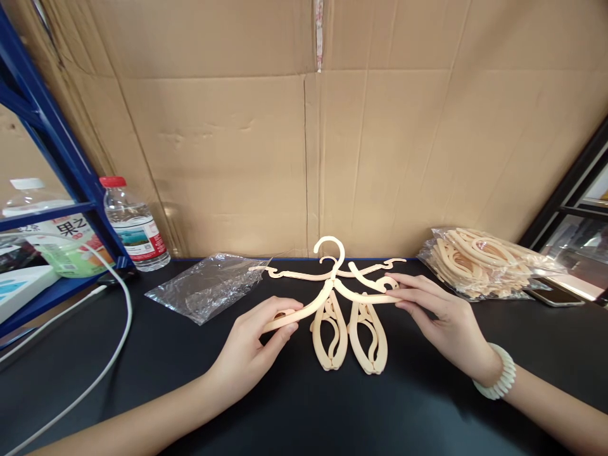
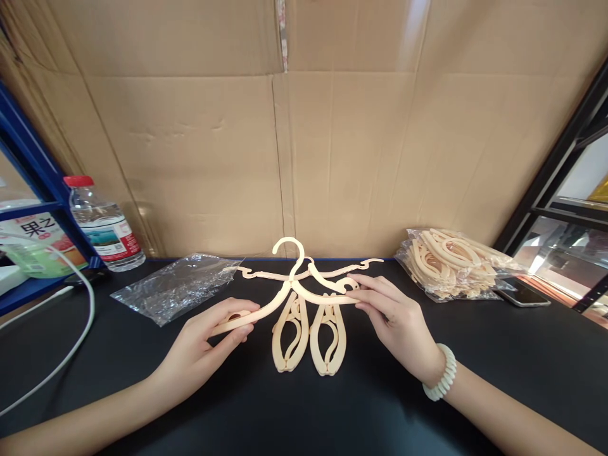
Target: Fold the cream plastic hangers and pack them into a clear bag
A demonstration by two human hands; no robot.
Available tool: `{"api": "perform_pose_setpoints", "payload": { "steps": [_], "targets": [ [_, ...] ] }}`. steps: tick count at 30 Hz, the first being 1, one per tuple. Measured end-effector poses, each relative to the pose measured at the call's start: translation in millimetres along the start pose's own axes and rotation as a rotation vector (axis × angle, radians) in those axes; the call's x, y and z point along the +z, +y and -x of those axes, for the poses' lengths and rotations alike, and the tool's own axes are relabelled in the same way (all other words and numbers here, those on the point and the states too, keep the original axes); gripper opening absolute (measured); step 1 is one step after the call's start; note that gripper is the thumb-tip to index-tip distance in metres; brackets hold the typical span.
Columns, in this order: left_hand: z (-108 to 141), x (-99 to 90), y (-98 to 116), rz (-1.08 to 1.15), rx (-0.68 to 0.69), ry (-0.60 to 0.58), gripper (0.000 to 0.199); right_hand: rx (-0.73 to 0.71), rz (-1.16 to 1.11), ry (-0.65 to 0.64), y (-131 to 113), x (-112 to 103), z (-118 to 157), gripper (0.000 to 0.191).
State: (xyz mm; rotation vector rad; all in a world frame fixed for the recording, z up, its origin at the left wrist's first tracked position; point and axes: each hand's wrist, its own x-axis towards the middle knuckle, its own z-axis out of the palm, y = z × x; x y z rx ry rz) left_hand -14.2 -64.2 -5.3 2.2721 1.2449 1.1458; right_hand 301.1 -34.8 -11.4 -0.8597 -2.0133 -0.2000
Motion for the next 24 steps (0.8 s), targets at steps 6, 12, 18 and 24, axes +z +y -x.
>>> {"api": "perform_pose_setpoints", "payload": {
  "steps": [6,12,18,24],
  "targets": [
    [0.6,0.6,-4.1,0.003,0.008,0.024,0.018,0.026,-0.122,-0.032,1.4,-1.3,-0.4,0.018],
    [-2.2,-1.0,1.6,0.057,-0.101,0.041,0.019,0.078,-0.120,-0.060,3.5,-3.7,-0.6,0.024],
    [-4.9,-1.7,7.8,0.451,-0.333,0.015,0.029,0.169,-0.224,-0.061,3.2,-4.5,-1.2,0.020],
    [-8.8,-6.0,18.0,0.616,-0.426,0.078,0.032,0.311,-0.466,-0.027,-1.5,-8.2,-3.3,0.018]
  ]
}}
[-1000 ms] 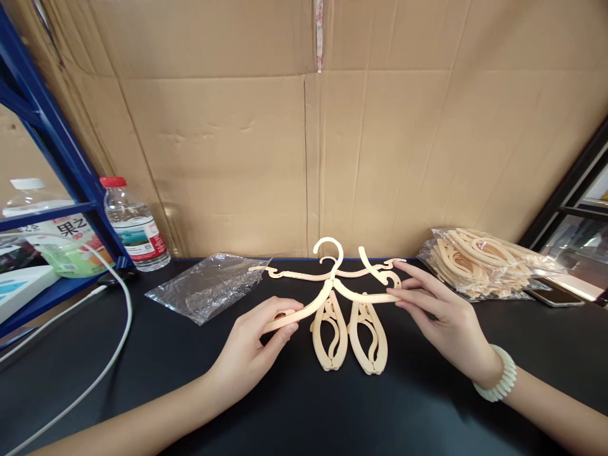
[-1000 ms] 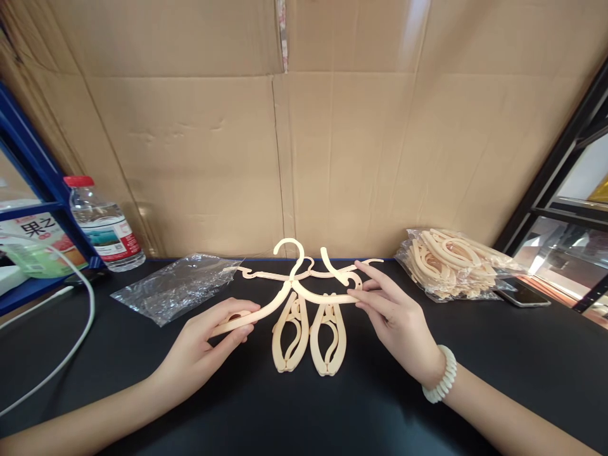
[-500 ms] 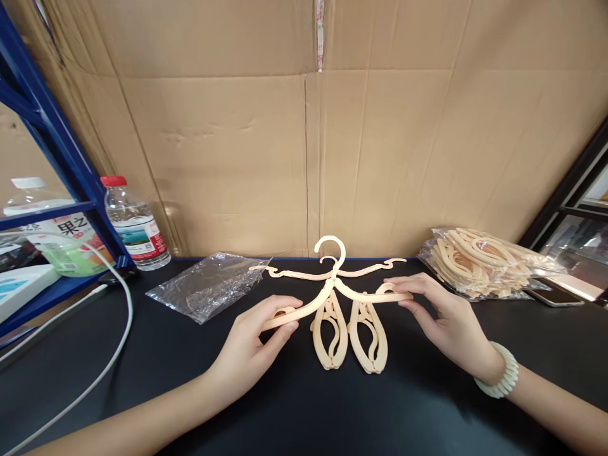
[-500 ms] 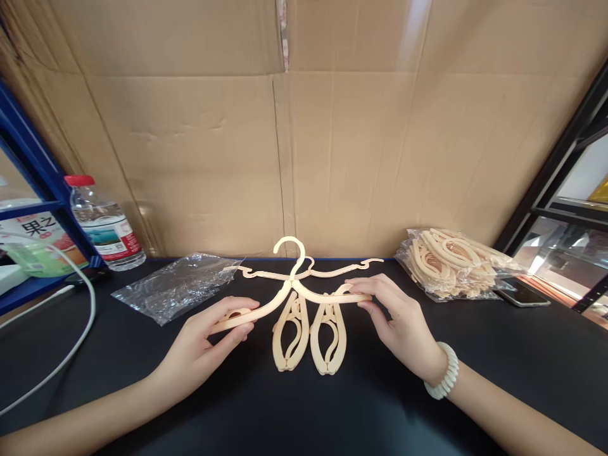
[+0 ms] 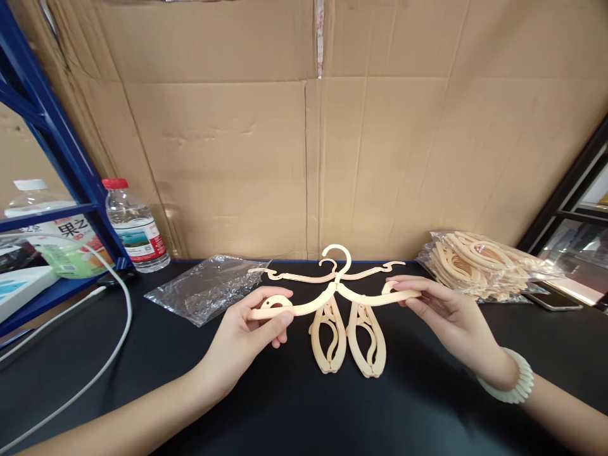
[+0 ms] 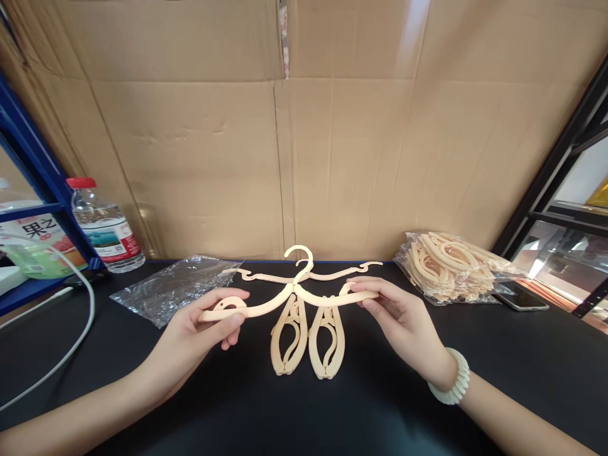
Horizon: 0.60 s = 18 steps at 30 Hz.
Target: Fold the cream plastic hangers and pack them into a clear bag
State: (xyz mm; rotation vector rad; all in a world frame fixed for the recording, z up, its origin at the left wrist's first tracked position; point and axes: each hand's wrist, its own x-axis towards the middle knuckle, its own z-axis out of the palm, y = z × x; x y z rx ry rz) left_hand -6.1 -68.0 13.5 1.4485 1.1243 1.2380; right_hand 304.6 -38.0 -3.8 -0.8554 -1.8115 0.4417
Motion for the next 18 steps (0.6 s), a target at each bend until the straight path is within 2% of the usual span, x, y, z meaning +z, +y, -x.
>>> {"api": "perform_pose_setpoints", "payload": {
  "steps": [6,11,15,18],
  "targets": [
    [3.2,3.9,6.1,0.113,-0.045,0.004,0.027,0.155,-0.266,0.030,-1.1,-2.9,1.0,0.016],
    [4.1,4.0,8.1,0.198,-0.104,0.025,0.023,0.315,-0.498,0.089,-6.5,0.6,1.4,0.029],
    [2.9,4.5,9.1,0.265,-0.121,0.030,0.023,0.411,-0.577,0.108,-4.8,3.3,3.5,0.036],
    [2.6,4.9,8.4,0.315,-0.129,0.050,0.026,0.444,-0.623,0.112,-2.2,5.1,5.0,0.032]
  ]
}}
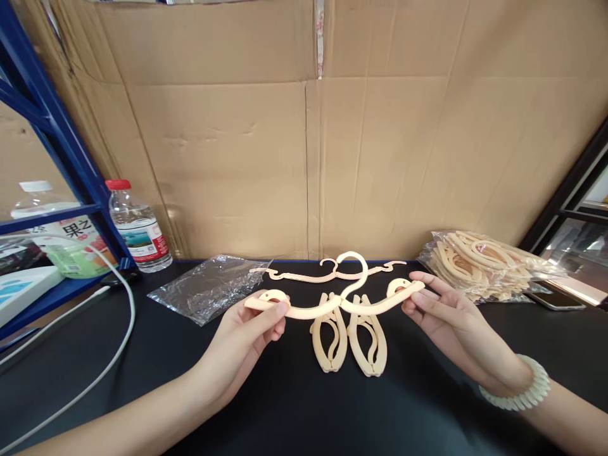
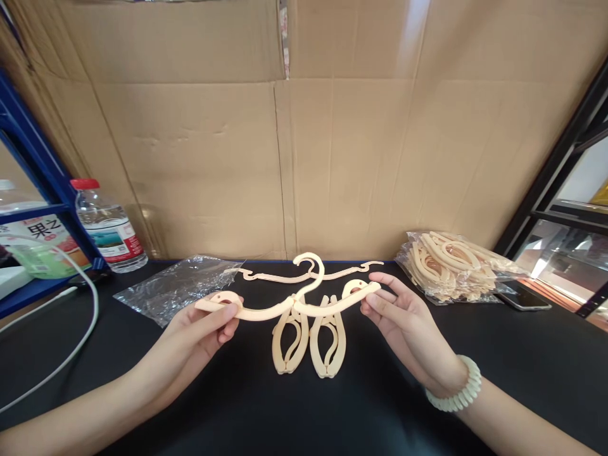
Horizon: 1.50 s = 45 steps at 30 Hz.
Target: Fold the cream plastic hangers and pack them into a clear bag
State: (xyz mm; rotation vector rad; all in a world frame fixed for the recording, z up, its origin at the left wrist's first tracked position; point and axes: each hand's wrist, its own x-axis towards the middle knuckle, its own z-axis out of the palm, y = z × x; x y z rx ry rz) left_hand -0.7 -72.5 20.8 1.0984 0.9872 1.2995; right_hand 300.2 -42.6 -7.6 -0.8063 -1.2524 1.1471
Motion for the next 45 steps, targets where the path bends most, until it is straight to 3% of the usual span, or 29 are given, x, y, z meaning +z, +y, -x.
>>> {"api": "perform_pose_setpoints", "payload": {
  "steps": [3,7,11,14,17,21,34,45],
  "targets": [
    [0.9,1.0,-3.2,0.022,-0.032,0.003,0.025,0.027,-0.047,-0.039,1.7,4.0,2.1,0.017],
    [5.9,6.8,-10.1,-0.020,-0.082,-0.066,0.025,0.060,-0.033,-0.138,-1.0,16.6,10.6,0.020],
    [13.6,15.6,-16.3,-0.062,-0.115,-0.155,0.028,0.080,0.134,-0.459,-9.2,28.8,24.0,0.007],
    [17.9,19.4,-19.1,-0.085,-0.127,-0.228,0.027,0.028,0.249,-0.655,-15.9,33.4,33.1,0.027],
    [20.2,19.9,-21.2,-0.080,-0.126,-0.272,0.027,-0.069,0.371,-0.755,-19.8,33.7,38.3,0.041],
    [21.1,17.7,-24.0,-0.063,-0.126,-0.263,0.027,-0.096,0.458,-0.765,-21.3,31.9,40.4,0.045],
    [23.3,19.0,-15.9,-0.096,0.011,-0.309,0.015,0.020,0.343,-0.699,-20.2,37.8,46.9,0.042],
    [24.0,18.6,-22.8,-0.172,0.031,-0.393,0.015,-0.179,0.628,-0.704,-21.7,32.7,53.2,0.050]
  ]
}}
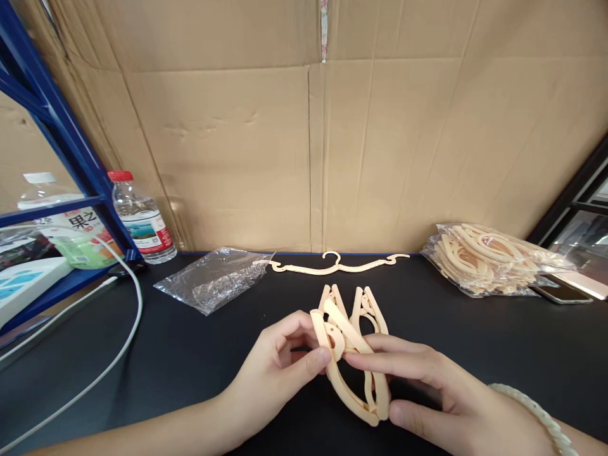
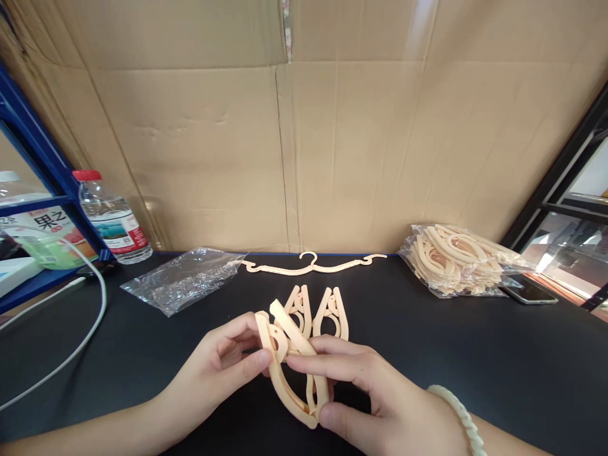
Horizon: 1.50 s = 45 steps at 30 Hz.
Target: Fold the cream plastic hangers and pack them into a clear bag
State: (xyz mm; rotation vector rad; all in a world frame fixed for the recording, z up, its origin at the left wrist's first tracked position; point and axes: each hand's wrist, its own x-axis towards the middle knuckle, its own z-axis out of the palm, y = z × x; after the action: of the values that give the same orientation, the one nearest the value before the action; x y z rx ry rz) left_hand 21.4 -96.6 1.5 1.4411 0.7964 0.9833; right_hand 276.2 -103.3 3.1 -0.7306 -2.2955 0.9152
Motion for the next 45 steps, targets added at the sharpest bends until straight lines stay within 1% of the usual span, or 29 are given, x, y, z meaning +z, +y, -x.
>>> {"api": "perform_pose_setpoints", "payload": {
  "steps": [2,6,12,14,19,21,25,27,29,31,35,37,41,45],
  "targets": [
    [-0.5,-0.2,-0.9,-0.013,0.005,0.001,0.015,0.007,0.032,-0.017,1.6,-0.8,1.1,0.052],
    [-1.3,-1.2,-1.6,-0.029,0.024,0.051,0.014,0.037,0.051,-0.049,2.0,-3.1,0.0,0.059],
    [-1.5,1.4,0.6,0.035,-0.042,0.049,0.018,0.037,0.045,-0.096,3.5,-4.3,1.7,0.060],
    [-1.9,1.9,0.7,0.050,-0.059,0.057,0.020,0.037,0.042,-0.083,5.9,-3.4,3.2,0.060],
    [-2.4,0.3,-1.4,0.050,-0.075,0.119,0.023,0.038,0.059,-0.030,6.8,-2.2,3.3,0.060],
    [-1.8,0.1,-1.3,0.052,-0.077,0.128,0.023,0.027,0.105,-0.046,3.7,-2.6,1.9,0.061],
    [-1.2,0.4,-0.2,0.051,-0.088,0.132,0.023,-0.008,0.188,-0.102,-1.1,-3.1,0.4,0.072],
    [-1.5,0.3,-0.6,0.055,-0.097,0.121,0.023,-0.033,0.199,-0.096,-1.0,-3.1,1.1,0.075],
    [-1.8,0.1,-1.6,0.061,-0.098,0.110,0.023,-0.055,0.198,-0.077,0.0,-2.8,2.1,0.074],
    [-1.9,0.1,-2.4,0.065,-0.095,0.105,0.023,-0.072,0.185,-0.084,0.5,-2.1,2.6,0.073],
    [-1.6,0.4,-1.6,0.044,-0.077,0.109,0.022,-0.101,0.108,-0.080,-1.6,1.1,1.2,0.071],
    [-1.3,0.3,-0.3,0.024,-0.071,0.114,0.021,-0.097,0.082,-0.067,-3.3,2.7,-0.1,0.069],
    [-1.1,0.2,2.0,0.012,-0.078,0.114,0.022,-0.083,0.070,-0.085,-7.0,3.7,-2.5,0.066],
    [-2.6,0.4,5.3,0.012,-0.114,0.128,0.023,-0.026,0.086,-0.108,-9.3,1.6,-3.6,0.063]
  ]
}}
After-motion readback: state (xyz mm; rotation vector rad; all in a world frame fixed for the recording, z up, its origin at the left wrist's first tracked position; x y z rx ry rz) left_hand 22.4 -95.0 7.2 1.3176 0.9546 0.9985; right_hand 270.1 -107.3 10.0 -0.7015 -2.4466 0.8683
